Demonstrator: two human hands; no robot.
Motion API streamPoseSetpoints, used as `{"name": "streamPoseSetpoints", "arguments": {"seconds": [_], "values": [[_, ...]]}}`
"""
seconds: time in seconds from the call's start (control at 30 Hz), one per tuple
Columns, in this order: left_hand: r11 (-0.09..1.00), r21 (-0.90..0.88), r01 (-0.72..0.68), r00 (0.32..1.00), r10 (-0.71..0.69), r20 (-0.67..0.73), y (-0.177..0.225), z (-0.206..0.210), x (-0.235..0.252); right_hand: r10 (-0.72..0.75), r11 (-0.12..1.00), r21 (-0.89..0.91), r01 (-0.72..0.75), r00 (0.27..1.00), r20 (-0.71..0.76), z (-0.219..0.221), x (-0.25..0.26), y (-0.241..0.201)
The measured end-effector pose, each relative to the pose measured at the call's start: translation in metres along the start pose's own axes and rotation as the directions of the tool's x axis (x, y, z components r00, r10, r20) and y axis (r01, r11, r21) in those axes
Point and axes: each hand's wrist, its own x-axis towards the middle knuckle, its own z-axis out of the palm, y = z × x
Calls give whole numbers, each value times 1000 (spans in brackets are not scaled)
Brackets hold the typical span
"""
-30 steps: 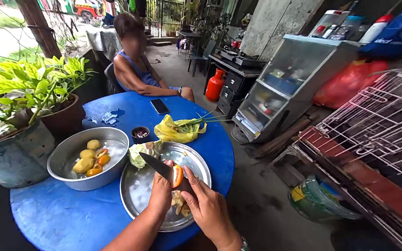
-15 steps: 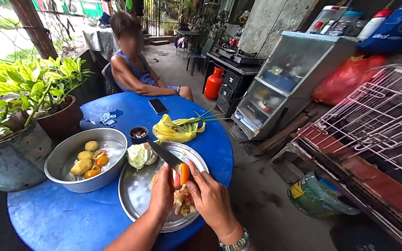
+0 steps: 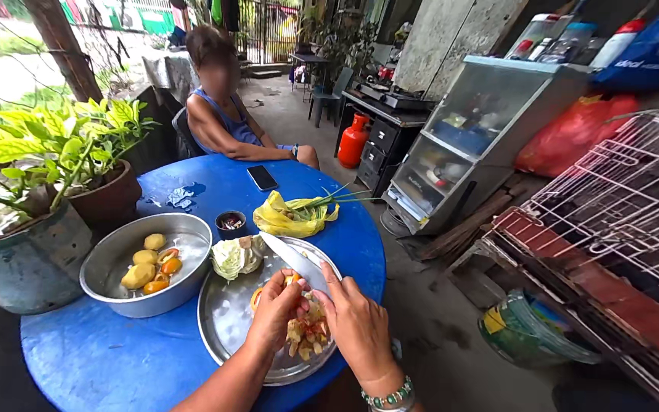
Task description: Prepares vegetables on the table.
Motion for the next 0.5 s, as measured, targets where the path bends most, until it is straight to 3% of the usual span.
{"name": "streamPoseSetpoints", "arguments": {"seconds": [0.07, 0.13, 0.3, 0.4, 0.5], "values": [[999, 43, -17, 1000, 16, 13, -1, -2, 0, 73, 997, 38, -74, 997, 21, -2, 0, 7], [988, 141, -68, 997, 63, 39, -2, -5, 2, 130, 972, 190, -137, 990, 51, 0, 1, 17], [870, 407, -279, 960, 234, 157, -9, -11, 5, 135, 722, 649, -239, 969, 207, 8, 7, 17], [764, 555, -328, 945, 266, 193, -9, -10, 4, 115, 645, 695, -319, 939, 324, 11, 11, 5], [679, 648, -344, 939, 264, 222, -7, -8, 3, 135, 627, 698, -345, 931, 339, 16, 9, 3]]}}
